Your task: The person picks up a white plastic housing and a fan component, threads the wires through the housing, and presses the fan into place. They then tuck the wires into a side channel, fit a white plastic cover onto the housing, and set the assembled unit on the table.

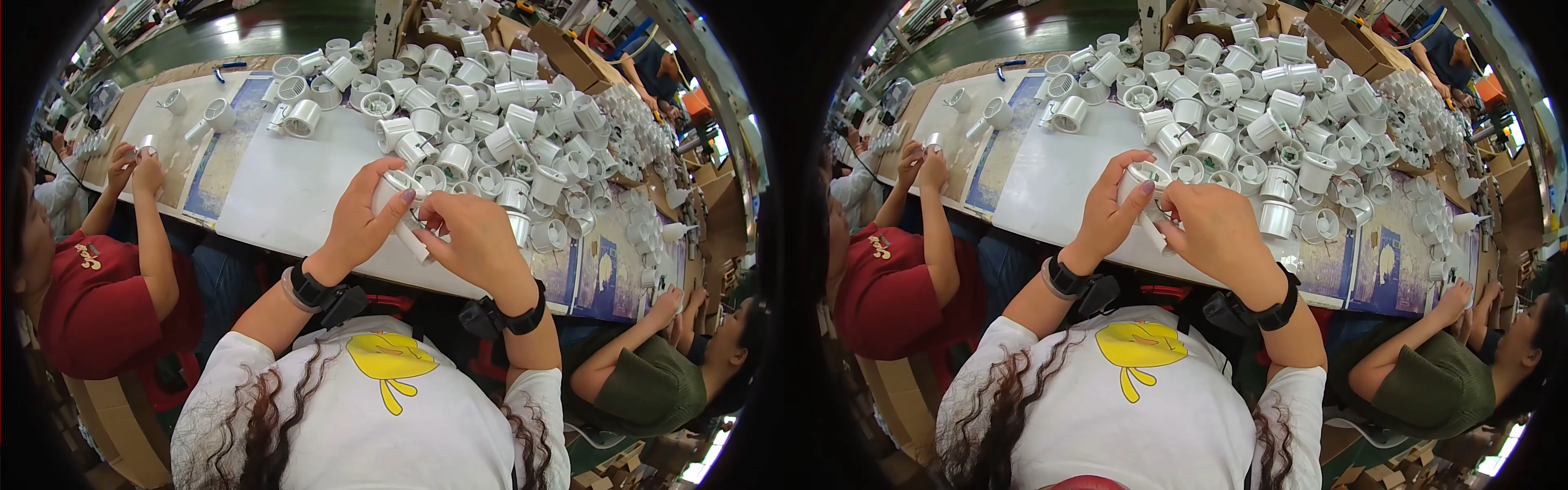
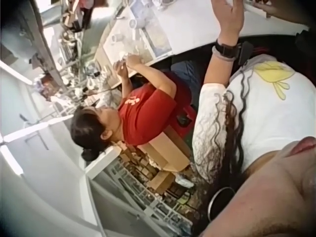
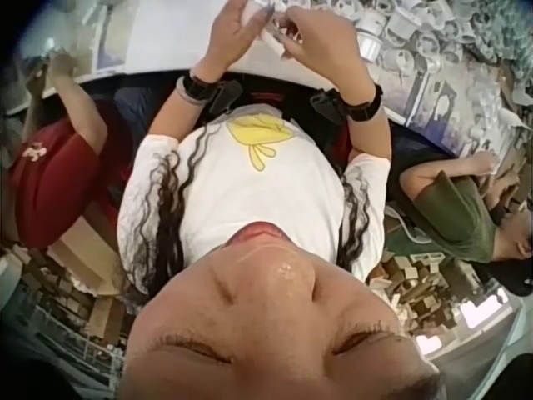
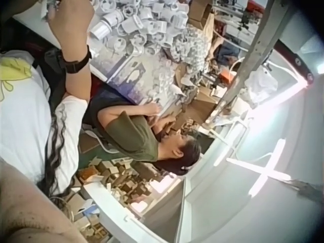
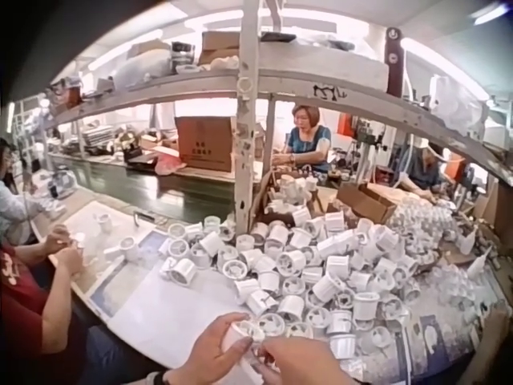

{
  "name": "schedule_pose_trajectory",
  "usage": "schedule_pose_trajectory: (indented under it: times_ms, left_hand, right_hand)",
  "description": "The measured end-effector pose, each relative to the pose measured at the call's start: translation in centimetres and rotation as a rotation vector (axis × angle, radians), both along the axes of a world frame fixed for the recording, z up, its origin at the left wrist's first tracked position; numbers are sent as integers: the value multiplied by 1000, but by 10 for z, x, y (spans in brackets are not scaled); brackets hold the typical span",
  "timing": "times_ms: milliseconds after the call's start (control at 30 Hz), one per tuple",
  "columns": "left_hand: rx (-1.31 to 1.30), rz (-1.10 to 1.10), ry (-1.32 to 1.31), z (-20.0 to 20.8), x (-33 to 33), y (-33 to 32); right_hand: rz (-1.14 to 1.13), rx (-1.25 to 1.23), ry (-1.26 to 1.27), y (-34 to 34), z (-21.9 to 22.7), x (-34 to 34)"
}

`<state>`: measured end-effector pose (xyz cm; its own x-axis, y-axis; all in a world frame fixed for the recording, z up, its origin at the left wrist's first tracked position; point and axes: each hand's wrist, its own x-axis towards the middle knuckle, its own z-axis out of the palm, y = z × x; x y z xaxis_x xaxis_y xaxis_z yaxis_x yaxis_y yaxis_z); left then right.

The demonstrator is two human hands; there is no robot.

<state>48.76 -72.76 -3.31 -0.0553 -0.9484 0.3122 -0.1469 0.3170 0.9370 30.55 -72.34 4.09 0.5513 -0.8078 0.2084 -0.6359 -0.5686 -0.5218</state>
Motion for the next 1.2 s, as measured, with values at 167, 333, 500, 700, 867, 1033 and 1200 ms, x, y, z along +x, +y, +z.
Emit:
schedule_pose_trajectory:
  times_ms: [167,333,500,700,867,1033,1200]
  left_hand:
    - [3,17,-63,0,0,-1]
    - [60,27,-54,-1,2,0]
    - [-28,53,-130,-1,0,0]
    - [176,-173,319,-13,0,-4]
    - [-153,-170,193,-18,4,-4]
    - [-508,-100,-346,-4,9,-6]
    - [-452,-136,-340,-4,13,-5]
  right_hand:
    - [-80,-63,43,1,-6,2]
    - [-79,-172,-71,0,-9,3]
    - [-73,-56,-261,-2,-14,2]
    - [-105,263,-495,-8,-21,-1]
    - [-120,331,-486,-8,-21,-5]
    - [-102,345,-459,-6,-19,-7]
    - [-127,485,-367,-7,-10,-6]
